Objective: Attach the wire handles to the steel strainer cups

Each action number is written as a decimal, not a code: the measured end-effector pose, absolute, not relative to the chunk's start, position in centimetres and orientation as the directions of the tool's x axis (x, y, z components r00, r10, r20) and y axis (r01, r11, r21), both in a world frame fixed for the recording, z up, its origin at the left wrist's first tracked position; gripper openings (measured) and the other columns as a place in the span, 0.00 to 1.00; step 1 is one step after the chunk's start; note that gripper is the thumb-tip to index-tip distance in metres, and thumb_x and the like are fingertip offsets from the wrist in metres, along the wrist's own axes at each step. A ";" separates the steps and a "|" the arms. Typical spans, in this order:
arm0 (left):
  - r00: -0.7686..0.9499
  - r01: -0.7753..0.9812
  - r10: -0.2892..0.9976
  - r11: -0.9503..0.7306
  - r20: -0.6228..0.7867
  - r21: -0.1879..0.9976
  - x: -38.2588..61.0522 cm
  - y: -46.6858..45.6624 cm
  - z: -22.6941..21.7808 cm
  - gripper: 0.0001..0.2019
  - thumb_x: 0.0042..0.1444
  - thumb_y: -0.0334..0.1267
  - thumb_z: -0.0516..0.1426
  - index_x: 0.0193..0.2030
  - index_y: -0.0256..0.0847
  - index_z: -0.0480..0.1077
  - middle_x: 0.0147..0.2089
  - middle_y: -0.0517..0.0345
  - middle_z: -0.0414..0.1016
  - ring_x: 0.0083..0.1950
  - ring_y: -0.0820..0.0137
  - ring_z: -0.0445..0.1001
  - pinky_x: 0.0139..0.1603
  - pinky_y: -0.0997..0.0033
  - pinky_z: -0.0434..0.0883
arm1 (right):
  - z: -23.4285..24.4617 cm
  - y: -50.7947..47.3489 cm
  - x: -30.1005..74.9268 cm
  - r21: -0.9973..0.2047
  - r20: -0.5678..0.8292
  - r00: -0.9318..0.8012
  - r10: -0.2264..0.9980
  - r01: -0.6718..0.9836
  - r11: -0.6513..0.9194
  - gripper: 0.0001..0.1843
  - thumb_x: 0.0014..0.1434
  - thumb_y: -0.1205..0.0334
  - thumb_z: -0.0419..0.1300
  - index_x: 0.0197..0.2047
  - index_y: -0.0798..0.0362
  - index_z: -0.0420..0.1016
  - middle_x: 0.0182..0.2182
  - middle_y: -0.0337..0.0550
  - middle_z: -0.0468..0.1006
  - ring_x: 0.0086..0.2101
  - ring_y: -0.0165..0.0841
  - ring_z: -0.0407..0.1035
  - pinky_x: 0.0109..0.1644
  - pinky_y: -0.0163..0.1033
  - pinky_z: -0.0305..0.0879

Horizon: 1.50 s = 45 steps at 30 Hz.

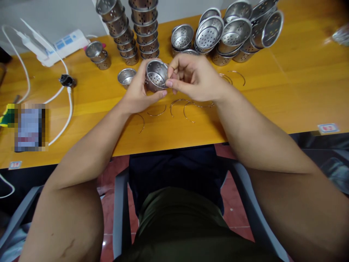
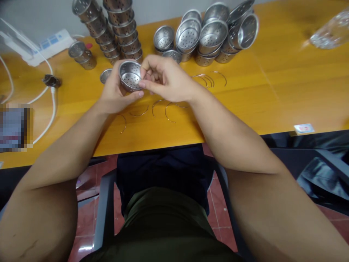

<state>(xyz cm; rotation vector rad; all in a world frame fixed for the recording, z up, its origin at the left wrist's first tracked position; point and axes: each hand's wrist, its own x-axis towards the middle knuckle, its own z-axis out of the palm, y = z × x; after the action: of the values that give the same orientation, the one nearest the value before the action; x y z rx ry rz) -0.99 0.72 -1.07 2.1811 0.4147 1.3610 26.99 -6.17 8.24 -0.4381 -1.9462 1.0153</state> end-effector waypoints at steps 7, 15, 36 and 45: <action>0.442 -0.012 0.456 -0.858 0.772 0.513 -0.6 0.5 -0.8 0.60 0.62 0.93 0.74 0.88 0.60 0.65 0.75 0.44 0.79 0.75 0.38 0.87 0.76 0.33 0.89 | 8.3 -6.1 27.0 -0.797 0.544 -0.565 0.620 -0.116 0.593 0.33 0.75 0.30 0.89 0.50 0.46 0.81 0.37 0.36 0.82 0.31 0.34 0.77 0.37 0.41 0.74; 0.446 0.018 0.457 -0.864 0.769 0.502 -0.9 0.1 -0.4 0.55 0.68 0.88 0.73 0.88 0.62 0.66 0.75 0.44 0.79 0.75 0.39 0.86 0.77 0.33 0.89 | 8.5 -6.3 27.1 -0.814 0.503 -0.579 0.642 -0.066 0.577 0.35 0.74 0.24 0.88 0.49 0.44 0.81 0.37 0.37 0.82 0.32 0.35 0.75 0.39 0.44 0.76; 0.379 0.133 0.612 -0.778 0.694 0.614 -1.6 1.1 -1.3 0.54 0.60 0.84 0.82 0.82 0.62 0.72 0.73 0.45 0.83 0.71 0.37 0.87 0.77 0.31 0.86 | 7.3 -5.9 27.8 -0.633 0.521 -0.572 0.634 0.239 0.736 0.14 0.79 0.44 0.80 0.58 0.42 0.95 0.56 0.50 0.84 0.49 0.49 0.82 0.51 0.51 0.90; 0.385 0.021 0.568 -0.793 0.727 0.609 -1.4 1.9 -2.2 0.59 0.58 0.91 0.80 0.83 0.60 0.71 0.72 0.45 0.83 0.69 0.39 0.88 0.74 0.38 0.87 | 7.4 -5.9 27.5 -0.715 0.513 -0.489 0.706 0.211 0.666 0.24 0.78 0.32 0.83 0.60 0.38 0.89 0.57 0.48 0.86 0.41 0.46 0.81 0.49 0.53 0.90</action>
<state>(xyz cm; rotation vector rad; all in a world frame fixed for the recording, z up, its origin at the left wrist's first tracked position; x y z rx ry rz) -1.36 1.91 -2.21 2.1370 0.5047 1.4134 27.49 -5.90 7.43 -0.7088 -2.0329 0.7390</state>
